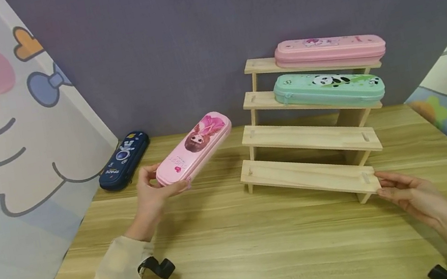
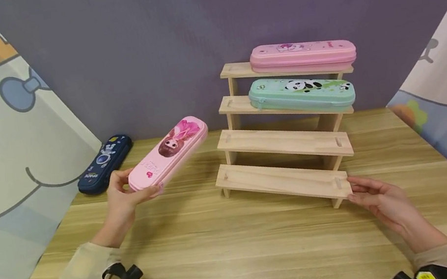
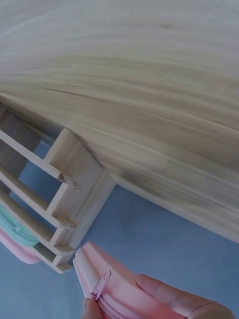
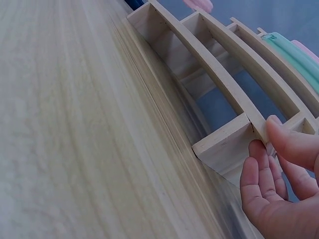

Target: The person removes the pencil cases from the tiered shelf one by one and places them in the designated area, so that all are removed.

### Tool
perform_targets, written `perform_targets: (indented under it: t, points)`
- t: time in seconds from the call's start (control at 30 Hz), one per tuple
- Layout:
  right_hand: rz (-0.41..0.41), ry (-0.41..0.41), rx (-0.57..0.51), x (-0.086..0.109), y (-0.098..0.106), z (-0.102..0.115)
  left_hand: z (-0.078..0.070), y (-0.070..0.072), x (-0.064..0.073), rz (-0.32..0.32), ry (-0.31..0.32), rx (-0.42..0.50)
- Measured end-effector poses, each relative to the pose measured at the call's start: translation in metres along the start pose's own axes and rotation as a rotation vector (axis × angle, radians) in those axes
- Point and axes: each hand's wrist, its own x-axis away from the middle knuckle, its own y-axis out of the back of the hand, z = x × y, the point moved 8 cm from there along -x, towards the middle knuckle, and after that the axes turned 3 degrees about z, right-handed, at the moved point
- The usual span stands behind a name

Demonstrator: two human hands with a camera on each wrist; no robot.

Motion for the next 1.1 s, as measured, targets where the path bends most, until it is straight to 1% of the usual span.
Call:
perform_targets:
  t: [0.13, 0.3, 0.37, 0.43, 0.53, 0.6, 0.7, 0.77, 0.83, 0.9, 1.1]
  points:
    - [-0.007, -0.01, -0.001, 0.0, 0.001, 0.0, 0.003, 0.008, -0.004, -0.038, -0.001, -0.036]
    - [-0.023, -0.016, 0.008, 0.001, 0.002, -0.001, 0.011, 0.018, -0.013, -0.072, -0.02, -0.027]
    - [-0.023, -0.014, 0.008, 0.001, 0.001, -0.001, 0.021, 0.026, -0.022, -0.068, -0.044, 0.006]
    - [-0.021, -0.013, 0.011, 0.001, 0.001, -0.001, 0.031, 0.036, -0.031, -0.077, -0.07, 0.015]
    - [-0.022, -0.013, 0.02, 0.001, 0.0, 0.0, 0.043, 0.05, -0.041, -0.106, -0.096, 0.023]
    - [-0.02, -0.016, 0.02, 0.001, 0.0, 0.0, 0.042, 0.055, -0.041, -0.167, -0.072, -0.025]
    - [-0.019, -0.02, 0.004, 0.0, 0.0, 0.0, 0.037, 0.06, -0.037, -0.26, -0.004, -0.086]
    - [-0.017, -0.021, -0.008, 0.0, -0.001, 0.0, 0.035, 0.062, -0.035, -0.302, 0.038, -0.097]
    - [-0.017, -0.019, -0.014, 0.0, -0.001, 0.0, 0.035, 0.065, -0.035, -0.324, 0.068, -0.077]
    - [-0.016, -0.016, -0.016, 0.001, -0.001, 0.0, 0.036, 0.067, -0.036, -0.334, 0.081, -0.05]
    - [-0.012, -0.014, -0.012, 0.0, -0.002, 0.001, 0.039, 0.076, -0.039, -0.393, 0.07, -0.019]
